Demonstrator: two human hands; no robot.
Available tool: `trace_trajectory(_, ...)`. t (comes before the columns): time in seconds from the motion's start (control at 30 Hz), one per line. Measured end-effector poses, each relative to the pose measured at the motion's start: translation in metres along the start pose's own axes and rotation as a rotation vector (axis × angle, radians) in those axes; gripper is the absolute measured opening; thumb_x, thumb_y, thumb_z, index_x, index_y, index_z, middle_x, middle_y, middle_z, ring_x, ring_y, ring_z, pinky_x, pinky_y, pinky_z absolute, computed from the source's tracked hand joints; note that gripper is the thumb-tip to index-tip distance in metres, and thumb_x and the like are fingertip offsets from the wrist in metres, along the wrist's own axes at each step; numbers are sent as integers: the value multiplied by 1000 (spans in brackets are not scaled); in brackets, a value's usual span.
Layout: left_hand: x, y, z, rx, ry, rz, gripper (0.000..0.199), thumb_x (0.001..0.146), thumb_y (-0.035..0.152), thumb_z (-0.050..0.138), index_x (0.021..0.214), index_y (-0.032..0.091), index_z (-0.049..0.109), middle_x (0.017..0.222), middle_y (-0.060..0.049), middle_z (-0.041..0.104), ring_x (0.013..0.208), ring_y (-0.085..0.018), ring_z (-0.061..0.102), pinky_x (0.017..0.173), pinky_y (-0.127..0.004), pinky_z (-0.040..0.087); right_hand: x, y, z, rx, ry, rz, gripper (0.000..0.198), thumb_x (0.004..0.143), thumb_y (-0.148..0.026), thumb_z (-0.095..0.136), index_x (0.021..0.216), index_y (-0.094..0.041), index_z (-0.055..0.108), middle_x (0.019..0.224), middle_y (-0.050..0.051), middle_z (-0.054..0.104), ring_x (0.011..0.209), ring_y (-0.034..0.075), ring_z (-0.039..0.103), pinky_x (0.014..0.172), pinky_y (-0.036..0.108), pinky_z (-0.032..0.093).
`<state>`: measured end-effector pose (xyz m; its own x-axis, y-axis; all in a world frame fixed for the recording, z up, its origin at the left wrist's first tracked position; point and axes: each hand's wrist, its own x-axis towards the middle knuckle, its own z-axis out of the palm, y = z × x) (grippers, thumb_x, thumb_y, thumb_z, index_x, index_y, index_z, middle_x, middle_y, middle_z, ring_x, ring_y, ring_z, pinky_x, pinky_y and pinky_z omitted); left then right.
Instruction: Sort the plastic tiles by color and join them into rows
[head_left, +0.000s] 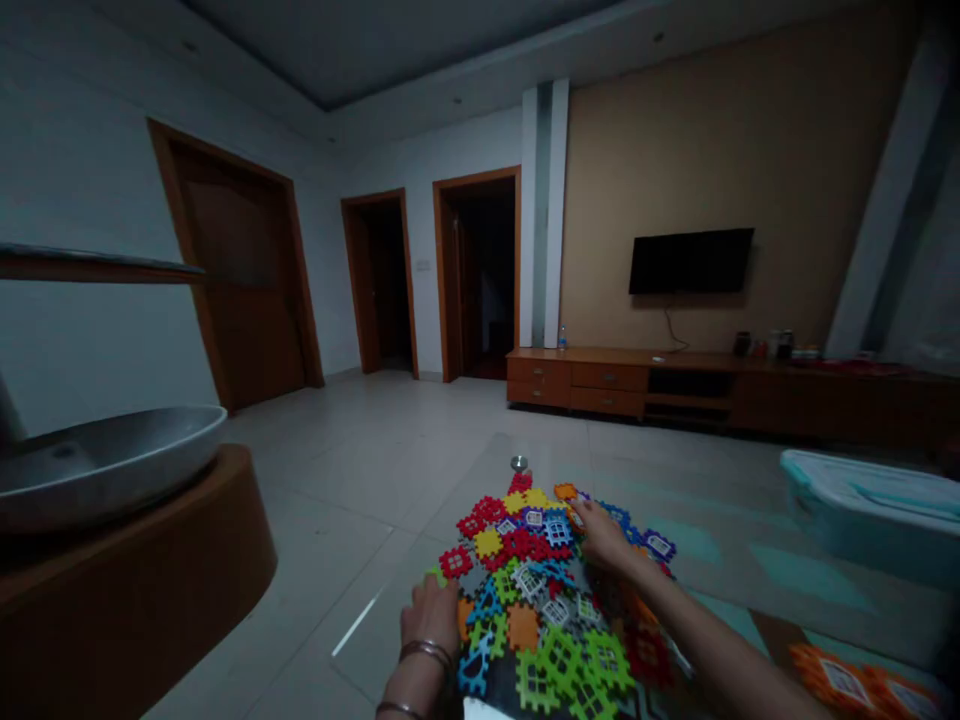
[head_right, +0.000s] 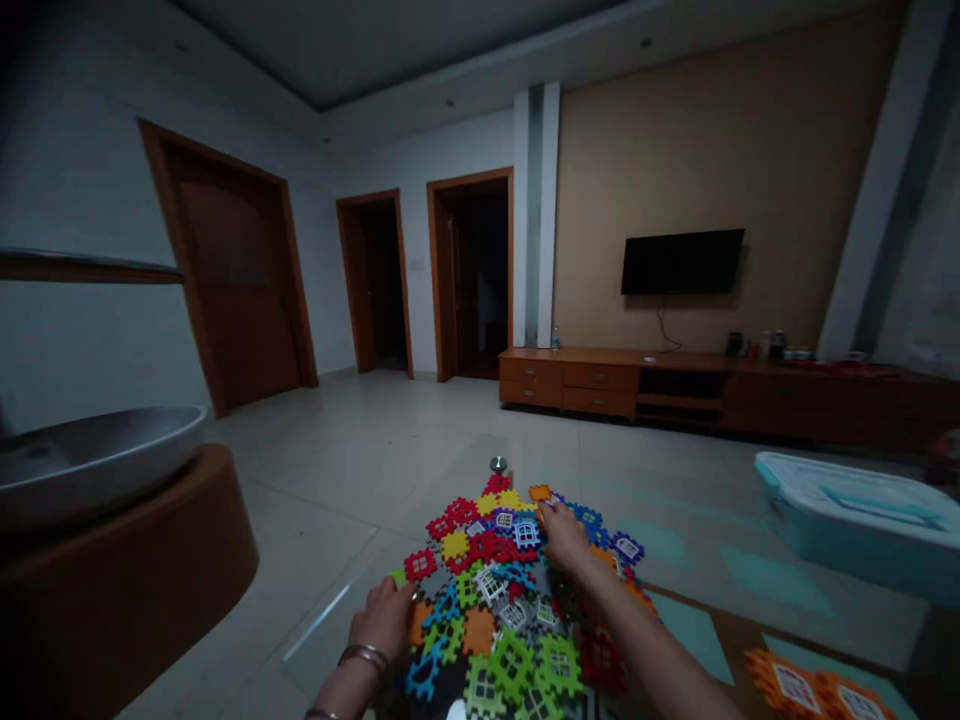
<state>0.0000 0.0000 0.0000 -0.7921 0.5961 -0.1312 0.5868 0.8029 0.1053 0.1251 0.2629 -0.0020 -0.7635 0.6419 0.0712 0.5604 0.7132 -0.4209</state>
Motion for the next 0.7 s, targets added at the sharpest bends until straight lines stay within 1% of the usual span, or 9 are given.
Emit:
trace_trajectory(0.1, -1, 5, -4, 18, 93, 19, 49, 81, 2, 43, 122, 23, 61, 127, -12, 58, 121, -29, 53, 93, -43, 46, 21, -8, 19, -51, 15, 78, 56, 70, -1, 54, 123, -14, 64, 129, 19, 64, 117, 30, 60, 95, 36, 45)
trace_trajectory(0.17, -3, 12, -6, 1, 124, 35, 48, 82, 7, 48, 125, 24, 59, 131, -12, 56, 121, -27, 52, 94, -42, 45, 27, -10, 24, -59, 13, 111, 43, 75, -4, 54, 114, -15, 69, 119, 18, 68, 111, 31, 63, 91, 36, 45)
trace_trajectory(0.23, -5, 20, -8, -20, 111, 47, 47, 83, 13, 54, 127, 25, 57, 135, -12, 53, 122, -28, 50, 96, -42, 43, 29, -11, 26, -48, 13, 140, 32, 80, -6, 52, 103, -15, 72, 111, 18, 72, 108, 30, 65, 89, 35, 44)
trace_trajectory(0.33, -9, 32, -11, -26, 78, 60, 45, 83, 19, 59, 127, 24, 57, 135, -12, 53, 124, -29, 49, 97, -43, 42, 29, -11, 23, 7, 28, 166, 24, 85, -9, 51, 92, -16, 73, 104, 17, 73, 105, 29, 65, 87, 33, 44)
trace_trajectory(0.4, -12, 37, -11, -28, 78, 69, 41, 84, 21, 59, 125, 24, 59, 132, -12, 55, 124, -29, 49, 97, -44, 42, 26, -10, 17, 74, 48, 162, 18, 87, -13, 55, 91, -16, 72, 102, 15, 73, 103, 27, 65, 86, 33, 45)
trace_trajectory(0.47, -15, 42, -10, -36, 86, 85, 41, 84, 20, 59, 125, 24, 58, 133, -13, 55, 125, -30, 48, 97, -45, 42, 21, -7, 6, 166, 72, 144, 14, 91, -22, 58, 94, -15, 70, 101, 11, 72, 96, 24, 65, 85, 35, 48)
trace_trajectory(0.57, -20, 54, -8, -38, 83, 119, 45, 84, 20, 58, 129, 23, 56, 136, -14, 53, 128, -30, 47, 98, -45, 42, 5, 3, -15, 336, 132, 106, 26, 94, -38, 60, 108, -16, 65, 108, 6, 67, 91, 20, 65, 82, 38, 54)
trace_trajectory(0.63, -23, 67, -7, -33, 76, 164, 44, 85, 20, 56, 129, 23, 56, 137, -14, 53, 128, -30, 47, 98, -45, 41, -13, 18, -30, 453, 193, 86, 32, 94, -43, 60, 112, -17, 63, 109, 5, 66, 89, 18, 64, 78, 38, 56)
trace_trajectory(0.7, -28, 83, -5, -25, 80, 227, 41, 86, 19, 53, 127, 22, 58, 135, -13, 54, 127, -30, 48, 98, -45, 41, -37, 41, -46, 567, 264, 70, 30, 91, -42, 62, 107, -16, 64, 100, 4, 68, 83, 18, 65, 73, 34, 55)
